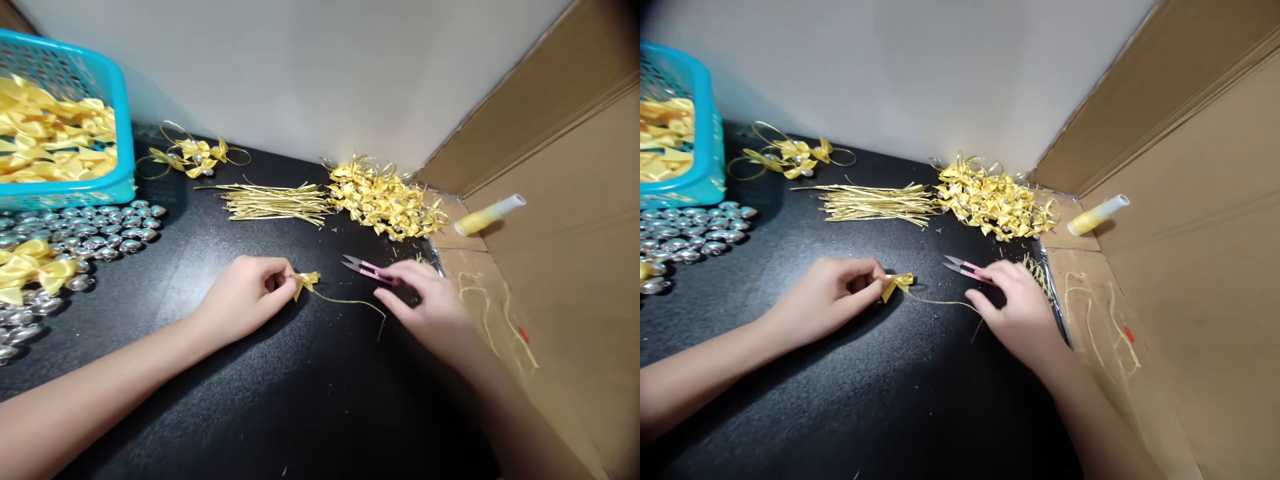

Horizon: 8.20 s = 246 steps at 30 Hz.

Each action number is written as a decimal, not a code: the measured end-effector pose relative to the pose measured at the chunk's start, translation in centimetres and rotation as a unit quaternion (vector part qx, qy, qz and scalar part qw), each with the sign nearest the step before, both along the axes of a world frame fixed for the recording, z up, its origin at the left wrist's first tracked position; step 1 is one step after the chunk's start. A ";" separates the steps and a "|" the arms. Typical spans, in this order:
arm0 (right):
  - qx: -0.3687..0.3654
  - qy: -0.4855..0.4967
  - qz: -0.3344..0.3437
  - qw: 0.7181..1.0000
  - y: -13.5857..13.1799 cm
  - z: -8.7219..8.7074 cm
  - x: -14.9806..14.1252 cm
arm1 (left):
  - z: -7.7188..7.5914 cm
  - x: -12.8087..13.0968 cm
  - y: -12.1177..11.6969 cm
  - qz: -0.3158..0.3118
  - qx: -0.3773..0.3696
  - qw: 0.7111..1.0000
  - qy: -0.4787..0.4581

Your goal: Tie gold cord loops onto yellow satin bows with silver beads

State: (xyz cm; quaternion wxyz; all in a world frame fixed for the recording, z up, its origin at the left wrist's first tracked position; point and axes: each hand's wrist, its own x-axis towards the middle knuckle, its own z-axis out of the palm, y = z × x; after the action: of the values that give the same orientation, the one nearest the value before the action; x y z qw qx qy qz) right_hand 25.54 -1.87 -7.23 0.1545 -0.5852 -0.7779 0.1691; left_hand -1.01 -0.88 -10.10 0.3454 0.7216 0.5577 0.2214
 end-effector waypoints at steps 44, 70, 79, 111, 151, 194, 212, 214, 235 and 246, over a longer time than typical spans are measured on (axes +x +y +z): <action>0.072 -0.173 0.165 0.968 0.9 3.0 -5.5 | -1.3 -0.2 -1.7 -0.077 0.307 0.942 0.113; 0.117 -0.201 0.183 0.955 0.9 3.1 -5.8 | -1.3 -0.2 -1.5 -0.077 0.309 0.941 0.113; 0.112 -0.209 0.187 0.953 1.0 3.2 -6.1 | -1.2 -0.1 -1.4 -0.083 0.323 0.935 0.124; 0.054 0.133 0.101 0.984 0.8 -2.5 -4.6 | 0.2 1.0 -0.9 -0.005 -0.050 0.975 -0.217; -0.002 0.388 0.036 0.921 0.7 -4.9 -7.3 | -0.6 0.4 -1.7 0.091 0.216 0.971 -0.046; 0.181 0.269 0.083 0.942 0.1 -4.8 -7.5 | -1.2 0.7 -1.6 -0.098 0.305 0.947 -0.021; 0.086 0.310 0.085 0.943 0.7 -4.7 -7.1 | -0.5 0.6 -1.5 -0.073 0.103 0.991 -0.048; 0.076 0.319 0.093 0.940 0.8 -4.6 -7.2 | -0.4 0.6 -1.5 -0.064 0.078 0.993 -0.066; 0.038 0.263 0.160 0.951 0.6 -4.5 -7.0 | -0.5 0.6 -1.3 -0.071 -0.005 0.988 -0.138; 0.087 0.276 0.139 0.947 0.5 -4.5 -7.1 | -0.4 0.7 -1.4 -0.068 -0.004 0.990 -0.120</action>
State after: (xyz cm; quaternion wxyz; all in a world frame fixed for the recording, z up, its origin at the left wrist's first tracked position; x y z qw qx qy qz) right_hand 18.42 -1.41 -11.75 0.3880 -0.3857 -0.7903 0.2757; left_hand -0.27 -2.29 -10.46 0.4269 0.7245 0.4629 0.2805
